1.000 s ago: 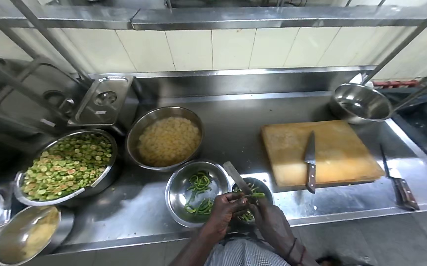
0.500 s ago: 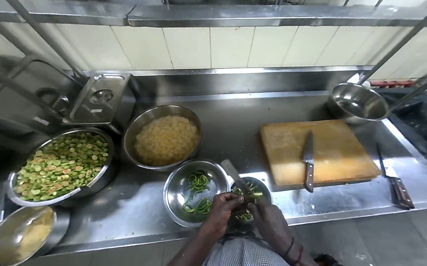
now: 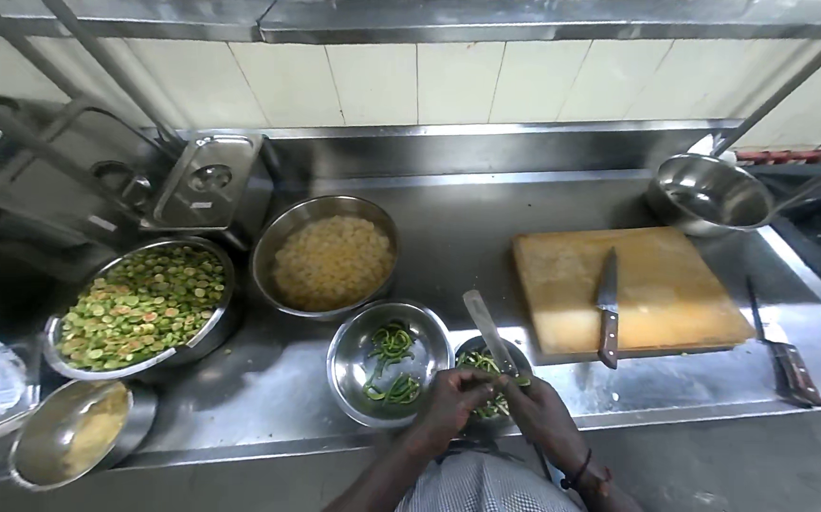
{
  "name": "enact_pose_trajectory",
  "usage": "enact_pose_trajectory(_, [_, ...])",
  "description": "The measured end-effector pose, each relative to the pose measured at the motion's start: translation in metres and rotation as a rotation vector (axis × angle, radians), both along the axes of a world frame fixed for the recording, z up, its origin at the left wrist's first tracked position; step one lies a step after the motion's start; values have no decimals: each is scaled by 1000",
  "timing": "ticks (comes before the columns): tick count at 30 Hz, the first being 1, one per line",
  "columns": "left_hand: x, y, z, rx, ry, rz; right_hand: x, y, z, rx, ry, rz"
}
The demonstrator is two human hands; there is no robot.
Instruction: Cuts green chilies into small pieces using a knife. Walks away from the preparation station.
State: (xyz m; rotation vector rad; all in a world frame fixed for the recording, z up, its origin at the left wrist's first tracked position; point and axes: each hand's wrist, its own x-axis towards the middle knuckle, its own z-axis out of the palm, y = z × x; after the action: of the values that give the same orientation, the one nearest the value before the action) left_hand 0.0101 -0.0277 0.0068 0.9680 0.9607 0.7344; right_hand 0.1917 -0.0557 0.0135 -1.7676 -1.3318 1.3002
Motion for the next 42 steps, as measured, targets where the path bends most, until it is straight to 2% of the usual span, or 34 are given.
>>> enact_pose_trajectory(3, [0,2,0,152,115,-74,3,-2,-3,-40,11,24])
enact_pose_trajectory(10, [3,-2,-8,401,121,-40,10,-3,9,-346,531,67])
enact_pose_trajectory(14, [6,1,-15,698,273,12,13,-2,8,-424,614,51])
enact_pose_trajectory(16, [7,1,-17,781,345,9,14,-3,7,-429,613,39])
enact_pose_trajectory(24, [14,-2,-16,930,647,75,15,-4,3,-482,626,8])
enact_pose_trajectory(27, [3,8,-22,814,823,112,15,-8,6,-448,637,47])
enact_pose_trajectory(29, [-9,18,-21,730,850,33,11,-10,3,-326,493,24])
enact_pose_trajectory(32, [-13,22,-18,769,886,-180,11,-7,-8,-108,-55,66])
enact_pose_trajectory(35, [-18,26,-18,720,952,-200,9,-2,-1,-79,-481,159])
enact_pose_trajectory(39, [-45,33,-8,412,1207,-132,7,-3,12,-82,-674,192])
enact_pose_trajectory(42, [-68,36,-16,230,1389,-245,9,-4,12,-42,-710,186])
